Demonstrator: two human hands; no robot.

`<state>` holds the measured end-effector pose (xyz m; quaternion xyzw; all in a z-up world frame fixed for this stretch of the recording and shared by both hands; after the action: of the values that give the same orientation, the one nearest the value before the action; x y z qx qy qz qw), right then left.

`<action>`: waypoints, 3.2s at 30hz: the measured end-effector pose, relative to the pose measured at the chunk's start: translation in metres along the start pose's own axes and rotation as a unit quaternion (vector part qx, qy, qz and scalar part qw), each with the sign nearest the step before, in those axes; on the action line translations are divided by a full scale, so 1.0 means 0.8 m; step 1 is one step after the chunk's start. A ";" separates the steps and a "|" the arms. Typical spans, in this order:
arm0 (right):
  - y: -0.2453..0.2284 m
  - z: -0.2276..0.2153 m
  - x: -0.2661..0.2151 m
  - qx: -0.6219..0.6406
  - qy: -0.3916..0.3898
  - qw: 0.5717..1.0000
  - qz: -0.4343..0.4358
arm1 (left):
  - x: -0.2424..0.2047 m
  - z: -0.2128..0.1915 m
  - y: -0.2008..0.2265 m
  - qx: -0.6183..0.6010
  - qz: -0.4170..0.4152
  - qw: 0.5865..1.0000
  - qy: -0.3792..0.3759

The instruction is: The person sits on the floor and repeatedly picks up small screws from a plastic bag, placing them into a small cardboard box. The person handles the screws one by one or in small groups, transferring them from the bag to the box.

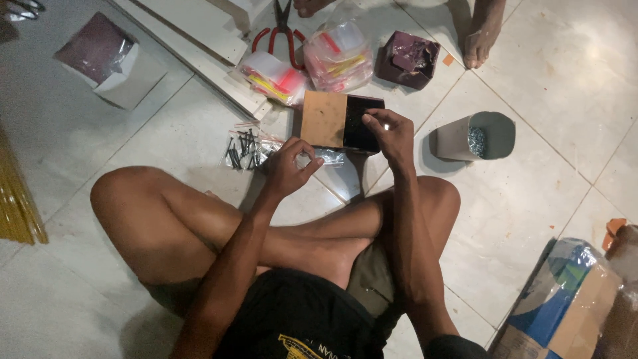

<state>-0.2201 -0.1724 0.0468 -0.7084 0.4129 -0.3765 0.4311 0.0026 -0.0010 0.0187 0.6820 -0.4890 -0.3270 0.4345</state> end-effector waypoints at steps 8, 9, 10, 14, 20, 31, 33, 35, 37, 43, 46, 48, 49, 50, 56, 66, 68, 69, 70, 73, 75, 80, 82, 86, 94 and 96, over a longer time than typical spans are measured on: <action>-0.031 0.073 -0.051 0.153 -0.117 0.981 -0.022 | 0.007 0.022 -0.011 0.017 0.040 0.999 0.010; -0.051 0.080 -0.056 0.092 -0.149 0.982 -0.073 | 0.008 0.021 -0.009 0.025 0.035 0.999 -0.005; -0.063 0.082 -0.057 0.092 -0.149 0.982 -0.073 | 0.006 0.019 -0.008 0.025 0.035 0.999 -0.006; -0.080 0.092 -0.058 0.030 -0.157 0.983 -0.085 | 0.001 0.012 0.008 0.032 0.022 0.999 -0.013; -0.074 0.098 -0.067 0.023 -0.096 0.993 -0.061 | 0.001 0.018 0.007 0.046 0.007 0.999 -0.013; -0.065 0.114 -0.076 -0.009 -0.017 0.994 -0.103 | 0.008 0.025 -0.015 0.070 0.018 0.997 -0.005; -0.070 0.115 -0.076 -0.007 -0.008 0.992 -0.129 | 0.009 0.025 -0.018 0.070 0.018 0.997 -0.003; -0.066 0.116 -0.078 -0.003 -0.002 0.992 -0.127 | 0.015 0.031 -0.026 0.089 0.018 0.996 0.000; -0.064 0.117 -0.080 0.000 0.001 0.992 -0.125 | 0.013 0.030 -0.027 0.107 0.017 0.994 0.004; -0.079 0.112 -0.079 -0.020 -0.020 0.990 -0.140 | 0.014 0.030 -0.042 0.089 0.001 0.996 -0.005; -0.082 0.105 -0.076 0.012 -0.067 0.984 -0.162 | 0.009 0.019 -0.024 0.034 0.024 0.999 0.024; -0.081 0.103 -0.073 -0.011 -0.079 0.979 -0.188 | 0.008 0.015 -0.020 0.039 0.033 0.998 0.032; -0.078 0.101 -0.074 -0.011 -0.080 0.979 -0.187 | 0.006 0.017 -0.019 0.039 0.032 0.998 0.032; -0.075 0.101 -0.073 0.000 -0.087 0.980 -0.180 | 0.006 0.018 -0.017 0.050 0.022 0.998 0.031; -0.084 0.096 -0.066 0.020 -0.086 0.981 -0.170 | 0.010 0.022 -0.010 0.054 0.034 0.997 0.042; -0.060 0.041 -0.018 -0.264 -0.060 0.931 -0.246 | 0.008 0.013 -0.012 0.056 0.034 0.997 0.049; -0.022 0.028 -0.004 -0.357 -0.088 0.909 -0.196 | 0.007 0.013 -0.010 0.054 0.033 0.997 0.047; -0.002 0.020 0.005 -0.444 -0.114 0.877 -0.143 | 0.009 0.012 -0.008 0.053 0.033 0.997 0.046; -0.002 0.024 0.007 -0.444 -0.111 0.878 -0.143 | 0.008 0.013 -0.008 0.054 0.037 0.997 0.045; 0.000 0.037 0.018 -0.459 -0.157 0.869 -0.094 | 0.011 0.012 -0.010 0.053 0.028 0.998 0.035; 0.005 0.047 0.018 -0.465 -0.173 0.867 -0.042 | 0.008 0.013 -0.014 0.043 0.017 0.998 0.041; 0.045 0.048 0.018 -0.442 -0.137 0.883 -0.084 | 0.007 0.012 -0.009 0.044 0.023 0.998 0.039; 0.054 0.048 0.019 -0.442 -0.128 0.882 -0.099 | 0.006 0.012 -0.006 0.044 0.020 0.998 0.034; 0.058 0.050 0.020 -0.444 -0.119 0.880 -0.117 | 0.006 0.014 -0.010 0.050 0.031 0.997 0.044; 0.091 0.056 0.038 -0.454 -0.158 0.873 -0.079 | 0.003 0.018 -0.013 0.066 0.028 0.995 0.066; 0.092 0.055 0.040 -0.454 -0.152 0.876 -0.059 | 0.006 0.021 -0.017 0.039 0.018 0.998 0.048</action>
<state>-0.1879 -0.2097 -0.0308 -0.8978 0.4254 -0.0607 0.0966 -0.0054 -0.0086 -0.0009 0.7044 -0.4920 -0.2666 0.4367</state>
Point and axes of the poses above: each hand's wrist, its own x-axis towards the middle knuckle, its own z-axis out of the palm, y = z × x, the point moved 1 cm from there along x, towards the middle knuckle, and after that the axes turned 11 degrees about -z, right-handed, at the moved point
